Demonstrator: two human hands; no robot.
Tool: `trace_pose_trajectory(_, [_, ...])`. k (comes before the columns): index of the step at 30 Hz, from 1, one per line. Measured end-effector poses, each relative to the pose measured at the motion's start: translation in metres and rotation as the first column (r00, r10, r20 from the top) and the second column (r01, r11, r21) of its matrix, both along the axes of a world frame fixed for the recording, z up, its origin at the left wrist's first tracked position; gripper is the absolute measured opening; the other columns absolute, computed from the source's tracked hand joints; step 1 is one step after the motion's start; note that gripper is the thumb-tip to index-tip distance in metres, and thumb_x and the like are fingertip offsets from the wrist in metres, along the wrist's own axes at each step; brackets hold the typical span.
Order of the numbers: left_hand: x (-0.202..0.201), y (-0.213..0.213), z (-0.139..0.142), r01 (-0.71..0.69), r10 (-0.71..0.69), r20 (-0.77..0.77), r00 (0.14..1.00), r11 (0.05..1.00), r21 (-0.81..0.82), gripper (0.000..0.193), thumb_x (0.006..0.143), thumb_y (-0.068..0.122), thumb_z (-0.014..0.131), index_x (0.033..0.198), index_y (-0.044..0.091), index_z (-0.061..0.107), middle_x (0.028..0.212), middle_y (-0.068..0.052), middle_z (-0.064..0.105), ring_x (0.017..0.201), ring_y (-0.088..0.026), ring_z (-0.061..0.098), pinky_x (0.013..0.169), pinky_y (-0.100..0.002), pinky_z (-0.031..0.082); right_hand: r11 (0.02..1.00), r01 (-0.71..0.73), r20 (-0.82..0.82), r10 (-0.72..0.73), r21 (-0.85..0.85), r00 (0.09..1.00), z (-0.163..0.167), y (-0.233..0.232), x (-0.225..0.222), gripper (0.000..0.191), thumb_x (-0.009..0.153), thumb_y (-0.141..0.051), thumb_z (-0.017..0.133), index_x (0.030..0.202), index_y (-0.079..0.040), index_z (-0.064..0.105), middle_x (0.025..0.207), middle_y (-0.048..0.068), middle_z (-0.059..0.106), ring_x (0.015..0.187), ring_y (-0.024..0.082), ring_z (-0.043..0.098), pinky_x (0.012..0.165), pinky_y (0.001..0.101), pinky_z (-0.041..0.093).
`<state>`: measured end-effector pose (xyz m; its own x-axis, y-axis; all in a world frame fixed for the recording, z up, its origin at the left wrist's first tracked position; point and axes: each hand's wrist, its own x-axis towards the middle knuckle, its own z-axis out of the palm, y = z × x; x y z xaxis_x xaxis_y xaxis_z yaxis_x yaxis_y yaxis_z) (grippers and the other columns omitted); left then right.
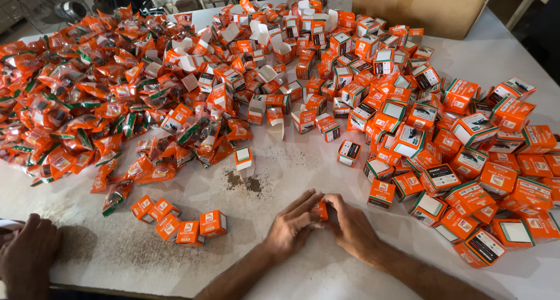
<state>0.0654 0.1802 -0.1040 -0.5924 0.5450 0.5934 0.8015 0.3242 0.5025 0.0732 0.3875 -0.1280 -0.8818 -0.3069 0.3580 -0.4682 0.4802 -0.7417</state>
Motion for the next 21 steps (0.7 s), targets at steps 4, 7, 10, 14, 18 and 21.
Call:
trace_pose_trajectory(4, [0.002, 0.000, 0.003, -0.014, -0.008, -0.157, 0.988, 0.990, -0.139, 0.025, 0.079, -0.001, 0.078, 0.099, 0.002, 0.063, 0.151, -0.025, 0.054, 0.142, -0.048, 0.050, 0.113, -0.050, 0.050, 1.000, 0.001, 0.009, -0.001, 0.031, 1.000, -0.001, 0.000, 0.001, 0.058, 0.078, -0.002, 0.079, 0.127, -0.006, 0.048, 0.109, 0.019, 0.072, 0.102, 0.039, 0.069, 0.080, 0.0455, 0.056])
trace_pose_trajectory(7, [0.003, 0.002, 0.007, -0.018, -0.006, -0.175, 0.985, 0.991, -0.133, 0.025, 0.079, -0.003, 0.075, 0.100, 0.002, 0.062, 0.151, -0.023, 0.056, 0.143, -0.047, 0.052, 0.116, -0.049, 0.050, 0.999, -0.044, -0.050, 0.045, 0.020, 0.998, -0.005, 0.000, 0.006, 0.046, 0.077, 0.004, 0.074, 0.117, -0.006, 0.054, 0.110, 0.019, 0.071, 0.103, 0.039, 0.069, 0.082, 0.0442, 0.056])
trace_pose_trajectory(10, [0.008, 0.001, 0.010, -0.019, 0.004, -0.199, 0.980, 0.997, -0.071, 0.027, 0.080, 0.002, 0.076, 0.105, 0.008, 0.069, 0.148, -0.023, 0.055, 0.140, -0.045, 0.051, 0.116, -0.050, 0.046, 0.994, -0.108, -0.240, 0.111, 0.026, 0.964, -0.001, 0.003, 0.008, 0.040, 0.073, 0.008, 0.070, 0.109, -0.005, 0.058, 0.117, 0.022, 0.068, 0.108, 0.042, 0.066, 0.089, 0.0463, 0.055])
trace_pose_trajectory(14, [0.016, -0.010, 0.010, -0.119, 0.128, -0.129, 0.983, 0.990, 0.077, 0.043, 0.084, 0.011, 0.075, 0.121, -0.003, 0.061, 0.144, -0.028, 0.049, 0.132, -0.046, 0.048, 0.109, -0.053, 0.042, 0.946, -0.053, -0.601, 0.245, 0.319, 0.761, 0.034, 0.022, 0.004, 0.040, 0.065, -0.003, 0.070, 0.103, -0.007, 0.060, 0.131, 0.025, 0.064, 0.120, 0.043, 0.064, 0.100, 0.0500, 0.052])
trace_pose_trajectory(18, [0.012, -0.013, -0.002, -0.287, 0.289, 0.001, 0.957, 0.950, 0.118, 0.034, 0.093, 0.009, 0.070, 0.123, -0.001, 0.058, 0.142, -0.022, 0.055, 0.128, -0.039, 0.055, 0.107, -0.050, 0.047, 0.882, 0.472, -0.739, -0.305, 0.019, 0.601, 0.085, 0.054, -0.016, 0.029, 0.096, -0.009, 0.075, 0.120, 0.000, 0.062, 0.151, 0.028, 0.049, 0.139, 0.048, 0.051, 0.116, 0.0591, 0.044])
trace_pose_trajectory(21, [0.009, -0.009, -0.010, -0.301, 0.300, 0.040, 0.953, 0.953, 0.034, 0.035, 0.095, 0.012, 0.072, 0.126, 0.002, 0.060, 0.146, -0.018, 0.055, 0.134, -0.038, 0.055, 0.112, -0.049, 0.048, 0.816, 0.562, -0.794, -0.246, 0.140, 0.555, 0.096, 0.067, -0.012, 0.043, 0.087, -0.019, 0.078, 0.125, -0.003, 0.066, 0.149, 0.033, 0.044, 0.137, 0.051, 0.047, 0.113, 0.0660, 0.037])
